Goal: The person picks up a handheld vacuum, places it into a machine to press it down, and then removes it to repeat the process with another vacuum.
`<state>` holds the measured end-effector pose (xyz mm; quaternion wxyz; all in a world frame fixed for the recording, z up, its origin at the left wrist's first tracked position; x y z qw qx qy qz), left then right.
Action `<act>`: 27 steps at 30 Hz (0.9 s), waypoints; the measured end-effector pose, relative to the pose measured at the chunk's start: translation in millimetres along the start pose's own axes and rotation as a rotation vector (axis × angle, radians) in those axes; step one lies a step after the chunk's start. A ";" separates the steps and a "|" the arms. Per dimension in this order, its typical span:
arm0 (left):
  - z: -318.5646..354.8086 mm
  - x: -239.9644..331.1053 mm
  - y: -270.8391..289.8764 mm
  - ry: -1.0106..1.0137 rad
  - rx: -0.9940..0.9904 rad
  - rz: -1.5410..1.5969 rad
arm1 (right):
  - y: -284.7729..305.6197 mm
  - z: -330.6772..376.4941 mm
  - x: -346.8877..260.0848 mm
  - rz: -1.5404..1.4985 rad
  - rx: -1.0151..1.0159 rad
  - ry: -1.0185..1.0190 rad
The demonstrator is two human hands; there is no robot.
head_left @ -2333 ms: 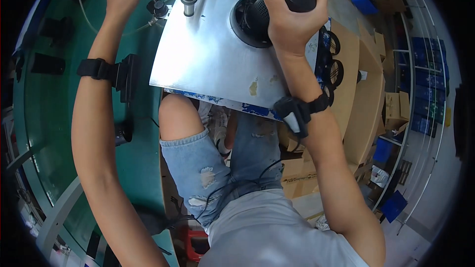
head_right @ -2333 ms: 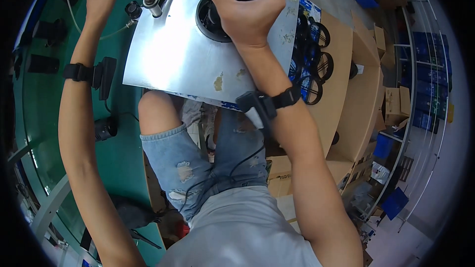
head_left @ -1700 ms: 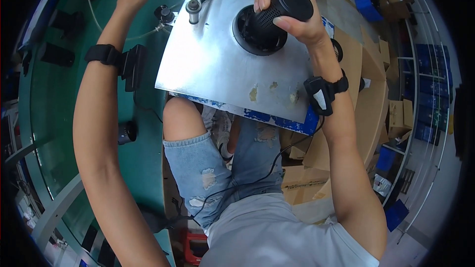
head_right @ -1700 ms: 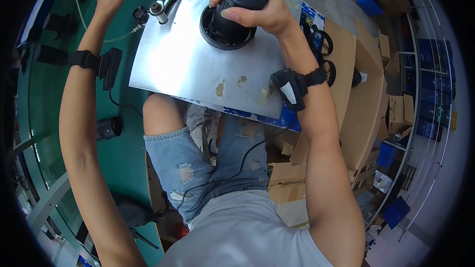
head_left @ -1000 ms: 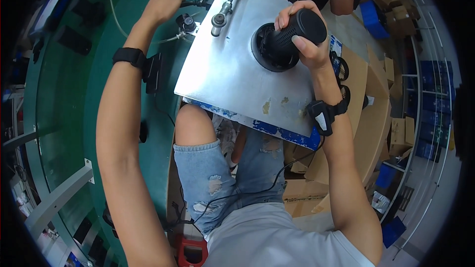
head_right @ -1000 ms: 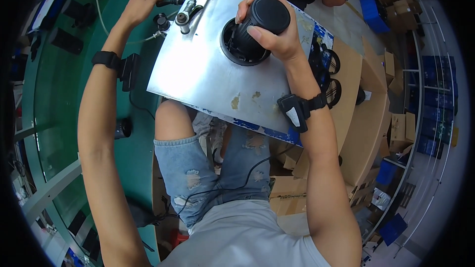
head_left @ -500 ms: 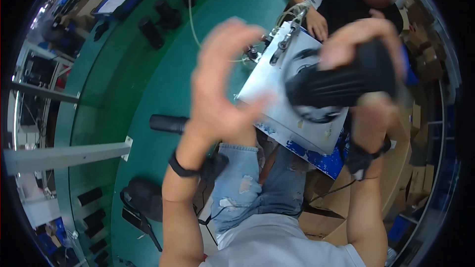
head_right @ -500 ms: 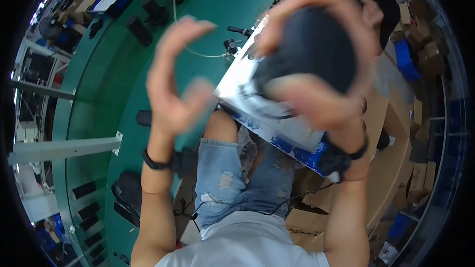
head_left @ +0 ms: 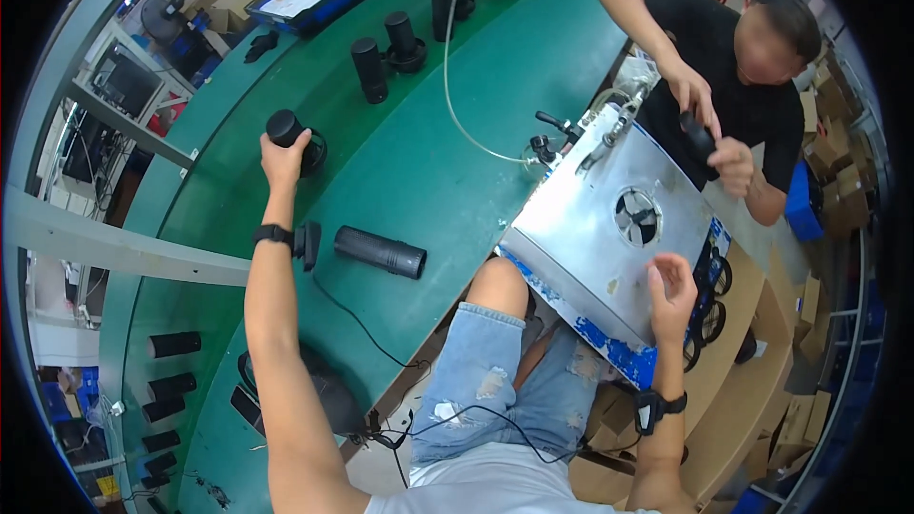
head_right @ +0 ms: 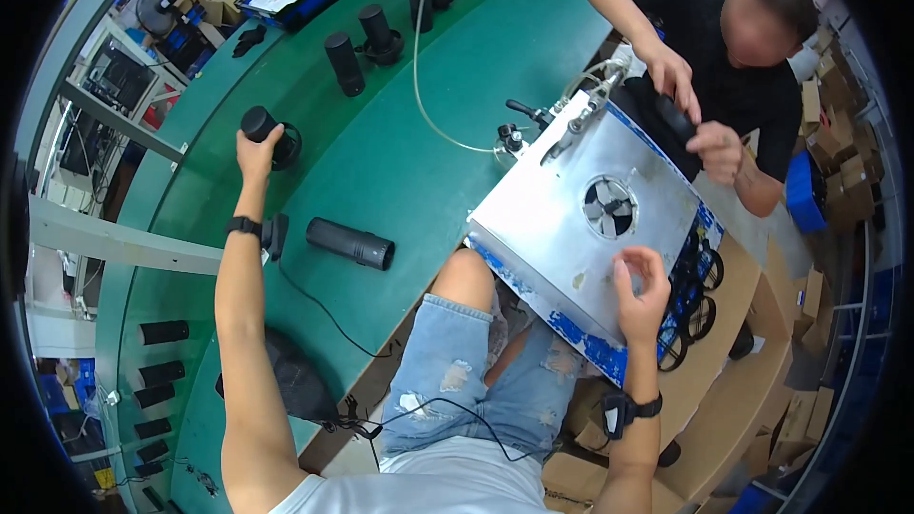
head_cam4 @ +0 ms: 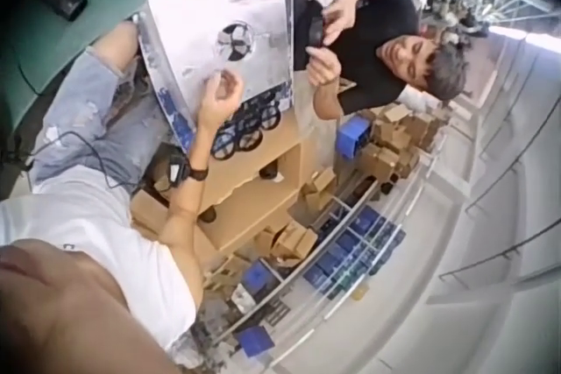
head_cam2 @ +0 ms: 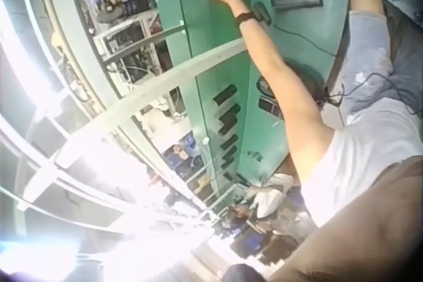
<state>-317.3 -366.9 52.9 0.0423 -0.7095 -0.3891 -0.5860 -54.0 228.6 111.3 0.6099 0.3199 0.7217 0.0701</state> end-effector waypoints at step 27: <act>-183.9 154.2 -446.4 -0.631 -0.601 -0.582 | 11.5 14.1 5.9 0.269 -0.111 -0.094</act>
Point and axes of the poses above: each hand's wrist, its own z-axis away from the middle knuckle, its own y-axis out of the back of the hand, x = y × z, the point moved 4 cm from there along -z, towards the middle knuckle, and after that the axes turned 9 degrees about z, right-handed, at the moved point
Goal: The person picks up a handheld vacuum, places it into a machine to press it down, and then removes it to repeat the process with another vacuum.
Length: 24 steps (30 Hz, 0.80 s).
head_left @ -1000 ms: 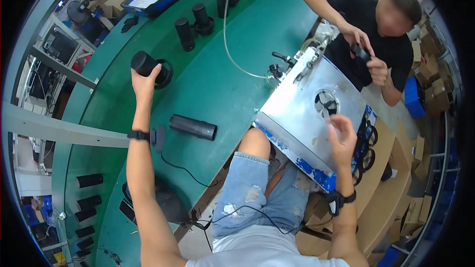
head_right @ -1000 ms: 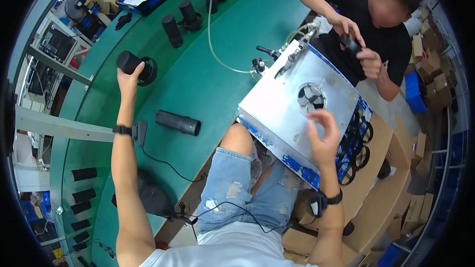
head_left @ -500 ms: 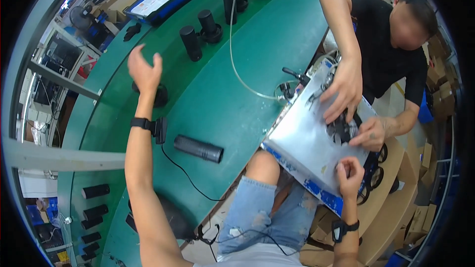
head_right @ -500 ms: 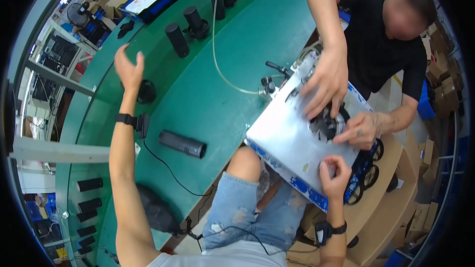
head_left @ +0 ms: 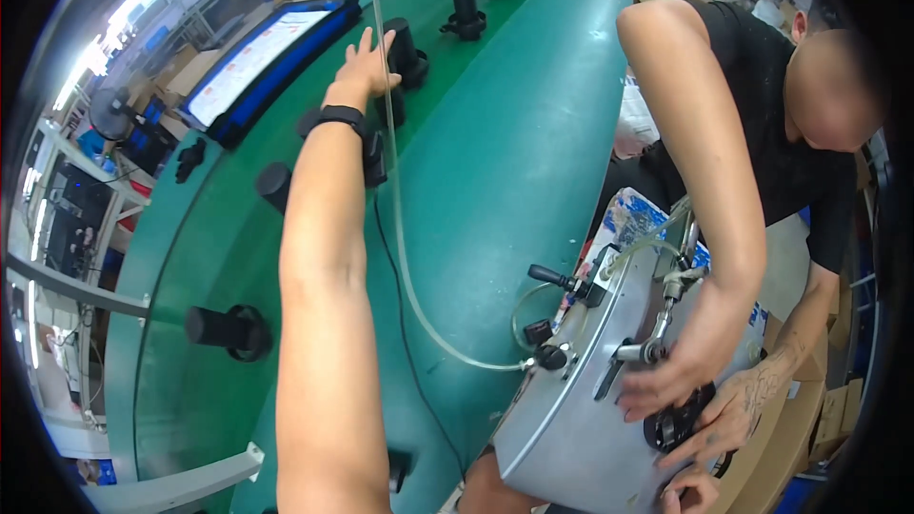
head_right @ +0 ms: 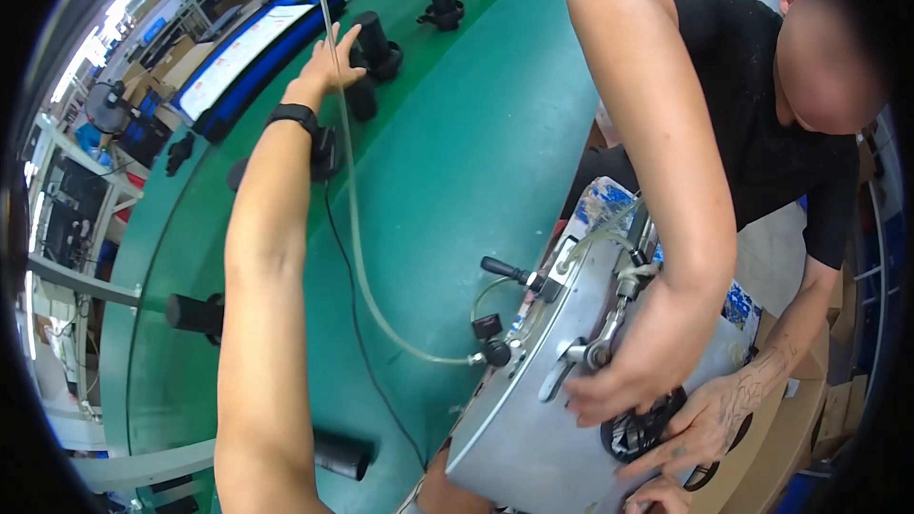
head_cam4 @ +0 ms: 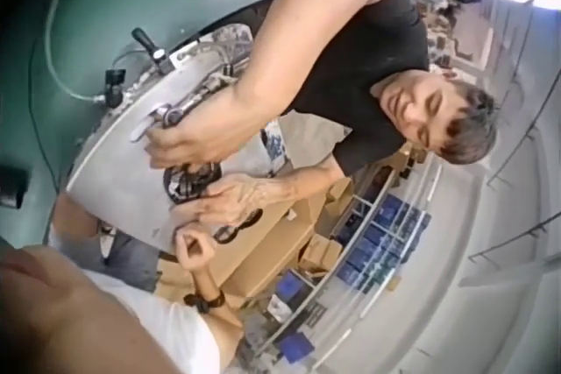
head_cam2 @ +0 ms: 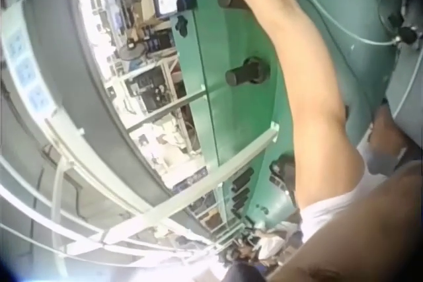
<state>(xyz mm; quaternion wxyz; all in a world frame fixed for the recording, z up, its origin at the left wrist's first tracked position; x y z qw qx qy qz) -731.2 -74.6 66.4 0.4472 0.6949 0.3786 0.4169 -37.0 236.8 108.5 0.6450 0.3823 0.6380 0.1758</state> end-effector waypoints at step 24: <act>299.8 -41.6 93.6 0.322 -0.378 0.481 | -15.1 -7.0 8.2 -0.118 0.051 -0.014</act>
Point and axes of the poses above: each hand's wrist, its own z-axis away from the middle knuckle, its own y-axis out of the back of the hand, x = y × z, the point moved 4 cm from there along -z, towards the middle knuckle, and after that the axes turned 9 degrees about z, right-handed, at the moved point
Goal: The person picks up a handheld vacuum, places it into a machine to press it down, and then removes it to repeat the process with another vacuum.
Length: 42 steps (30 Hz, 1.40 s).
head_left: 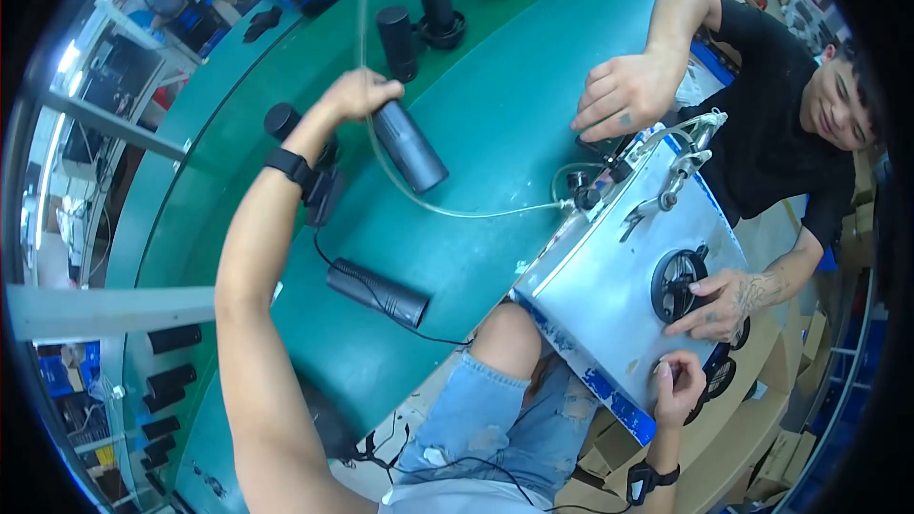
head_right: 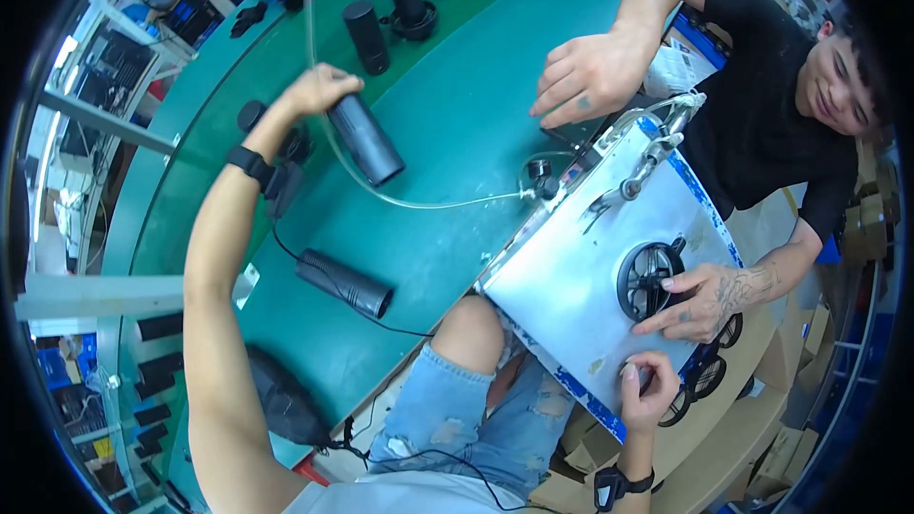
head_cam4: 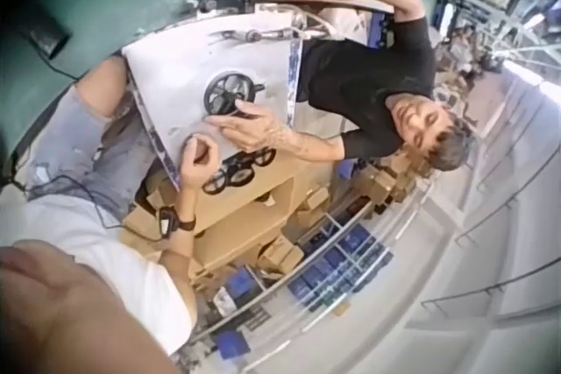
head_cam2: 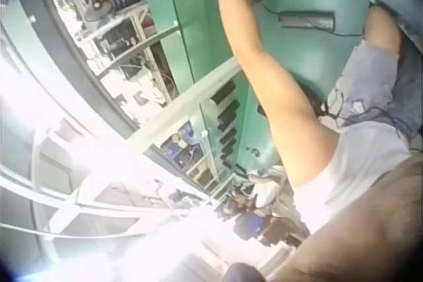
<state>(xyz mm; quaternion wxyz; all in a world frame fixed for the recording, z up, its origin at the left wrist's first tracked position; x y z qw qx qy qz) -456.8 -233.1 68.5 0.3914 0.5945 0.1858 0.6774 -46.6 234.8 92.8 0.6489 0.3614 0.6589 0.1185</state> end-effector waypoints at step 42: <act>317.9 221.3 -138.6 -0.752 -0.505 1.367 | -55.4 59.9 -120.5 -1.213 -0.906 0.023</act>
Point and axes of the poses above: each hand's wrist, its own z-axis away from the middle knuckle, its own y-axis out of the back of the hand, x = y × z, the point moved 4 cm from there along -z, towards the middle knuckle, and after that the axes turned 9 degrees about z, right-handed, at the moved point
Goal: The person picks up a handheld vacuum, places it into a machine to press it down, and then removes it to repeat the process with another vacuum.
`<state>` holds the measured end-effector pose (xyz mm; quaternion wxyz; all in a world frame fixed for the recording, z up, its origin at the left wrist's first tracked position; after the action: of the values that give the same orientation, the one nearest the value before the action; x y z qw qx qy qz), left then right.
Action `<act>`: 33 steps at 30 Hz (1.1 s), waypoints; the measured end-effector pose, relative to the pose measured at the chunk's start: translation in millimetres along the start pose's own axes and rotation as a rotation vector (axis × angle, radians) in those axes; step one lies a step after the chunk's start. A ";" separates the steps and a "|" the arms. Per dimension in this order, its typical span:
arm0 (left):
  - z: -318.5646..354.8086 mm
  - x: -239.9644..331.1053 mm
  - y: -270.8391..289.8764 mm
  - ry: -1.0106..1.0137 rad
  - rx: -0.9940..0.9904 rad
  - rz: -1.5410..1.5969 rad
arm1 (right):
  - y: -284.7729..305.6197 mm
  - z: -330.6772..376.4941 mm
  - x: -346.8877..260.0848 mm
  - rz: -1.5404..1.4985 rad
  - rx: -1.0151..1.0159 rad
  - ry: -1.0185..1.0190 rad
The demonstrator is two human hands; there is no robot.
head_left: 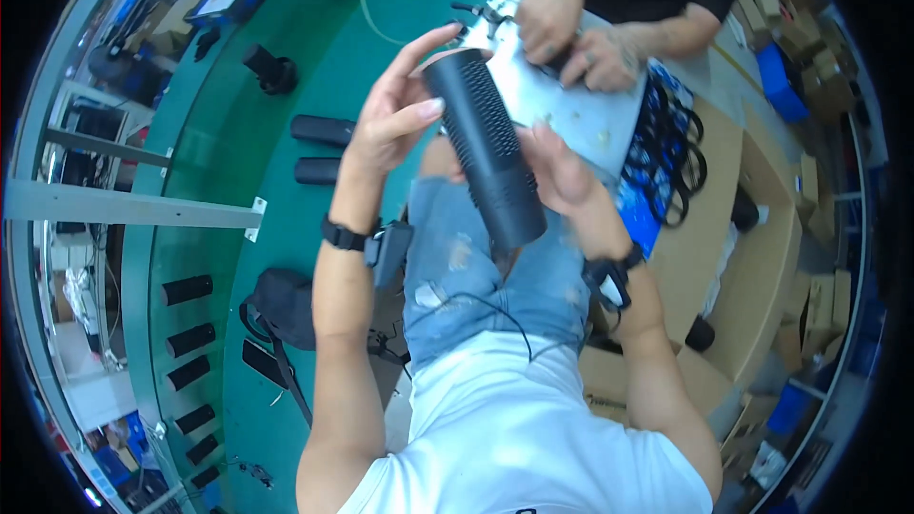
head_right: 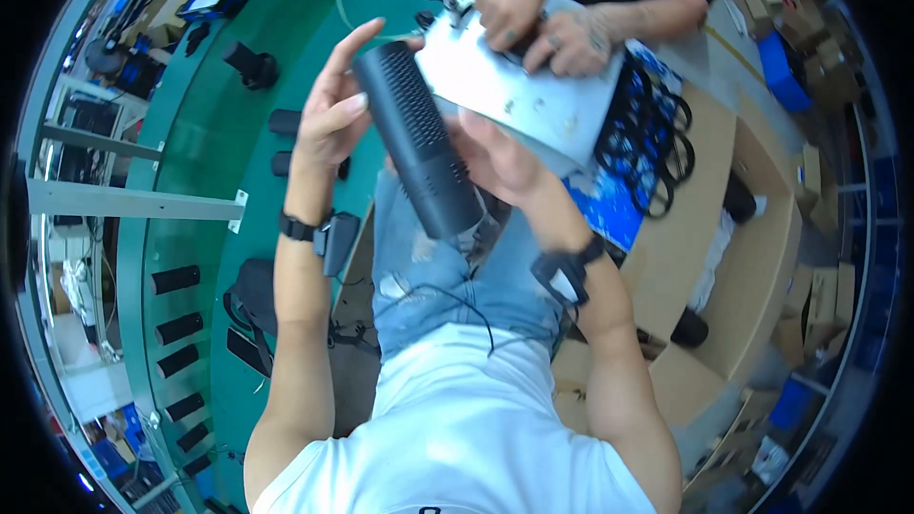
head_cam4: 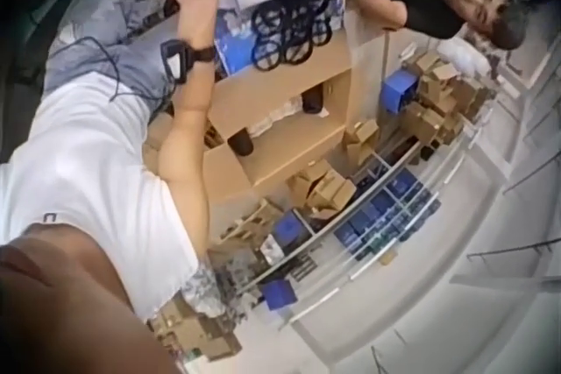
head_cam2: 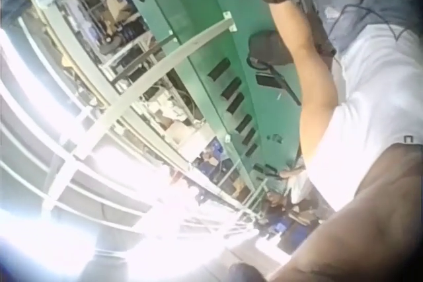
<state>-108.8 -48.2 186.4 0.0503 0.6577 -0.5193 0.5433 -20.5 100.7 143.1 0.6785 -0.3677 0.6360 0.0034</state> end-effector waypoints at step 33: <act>114.7 -223.4 -20.5 0.734 0.262 0.059 | 127.2 -15.6 -129.8 0.986 0.780 0.693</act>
<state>11.3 29.2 -21.1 0.1327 0.4054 -0.4118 0.8053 -118.8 245.8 193.7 0.4389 0.2517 0.8618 -0.0350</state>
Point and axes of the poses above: each hand's wrist, its own z-axis away from the middle knuckle, its own y-axis out of the back of the hand, x = y × z, the point moved 4 cm from there along -z, towards the middle knuckle, and after that the axes turned 9 degrees about z, right-handed, at the moved point
